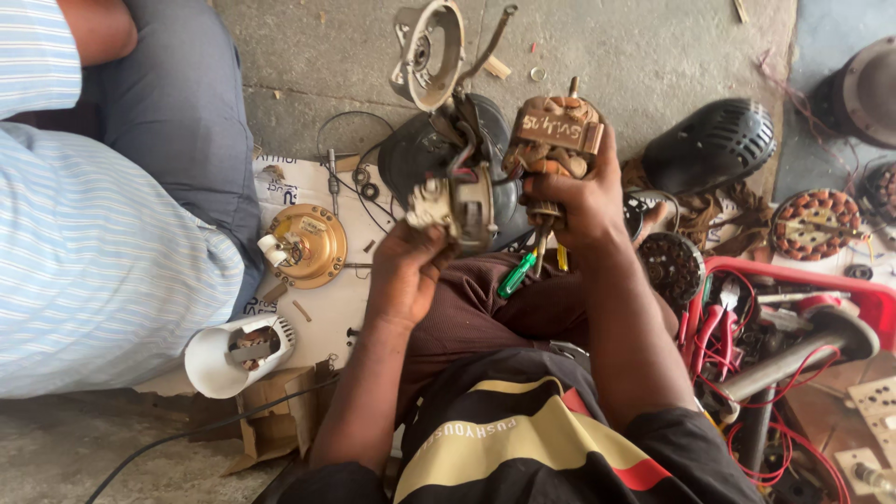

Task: The person disassembles a small electrical motor using a screwdriver, removing the housing and internal components. They then inspect the rotor and stator parts individually before placing them back together.

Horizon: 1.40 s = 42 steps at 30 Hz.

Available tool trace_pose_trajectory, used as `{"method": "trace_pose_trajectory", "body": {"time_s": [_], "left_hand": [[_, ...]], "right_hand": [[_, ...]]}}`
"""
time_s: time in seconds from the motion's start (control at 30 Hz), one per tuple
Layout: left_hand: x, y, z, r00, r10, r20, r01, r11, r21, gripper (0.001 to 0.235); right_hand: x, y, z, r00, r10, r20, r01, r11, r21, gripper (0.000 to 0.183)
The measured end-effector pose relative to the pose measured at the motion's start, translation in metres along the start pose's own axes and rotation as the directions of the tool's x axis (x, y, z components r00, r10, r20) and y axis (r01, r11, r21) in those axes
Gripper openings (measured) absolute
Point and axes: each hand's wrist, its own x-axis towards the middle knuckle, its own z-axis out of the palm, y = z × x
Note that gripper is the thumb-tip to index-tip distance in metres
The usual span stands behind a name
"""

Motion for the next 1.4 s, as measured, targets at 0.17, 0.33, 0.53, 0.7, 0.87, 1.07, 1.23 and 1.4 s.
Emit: {"method": "trace_pose_trajectory", "body": {"time_s": [0.17, 0.33, 0.53, 0.7, 0.87, 1.07, 1.23, 1.4], "left_hand": [[-0.016, 0.019, 0.01, 0.994, -0.007, -0.107, 0.044, 0.936, 0.349, 0.076], [-0.013, 0.062, 0.067, 0.95, 0.302, 0.082, -0.309, 0.862, 0.402, 0.071], [0.027, 0.087, 0.142, 0.976, 0.178, 0.127, -0.199, 0.486, 0.851, 0.091], [0.03, 0.08, 0.134, 0.947, 0.26, 0.186, -0.32, 0.753, 0.575, 0.056], [0.034, 0.069, 0.12, 0.923, 0.355, 0.151, -0.384, 0.879, 0.282, 0.047], [0.037, 0.076, 0.117, 0.958, 0.275, 0.084, -0.279, 0.959, 0.043, 0.047], [0.034, 0.08, 0.108, 0.96, 0.246, 0.131, -0.243, 0.969, -0.037, 0.056], [0.031, 0.079, 0.095, 0.97, 0.206, 0.129, -0.192, 0.975, -0.115, 0.061]], "right_hand": [[-0.004, -0.027, 0.013, 0.966, -0.169, 0.194, 0.224, 0.924, -0.309, 0.107], [-0.007, -0.046, 0.029, 0.917, -0.238, 0.319, 0.383, 0.747, -0.544, 0.105], [-0.01, -0.053, 0.043, 0.836, -0.284, 0.469, 0.548, 0.464, -0.696, 0.104], [-0.007, -0.058, 0.045, 0.791, -0.29, 0.538, 0.606, 0.257, -0.753, 0.125], [-0.014, -0.056, 0.048, 0.799, -0.257, 0.543, 0.595, 0.213, -0.775, 0.126], [-0.025, -0.065, 0.051, 0.881, -0.072, 0.468, 0.462, 0.343, -0.817, 0.127], [-0.044, -0.071, 0.03, 0.87, 0.057, 0.489, 0.446, 0.328, -0.833, 0.118], [-0.058, -0.065, -0.015, 0.816, 0.167, 0.553, 0.517, 0.217, -0.828, 0.097]]}}
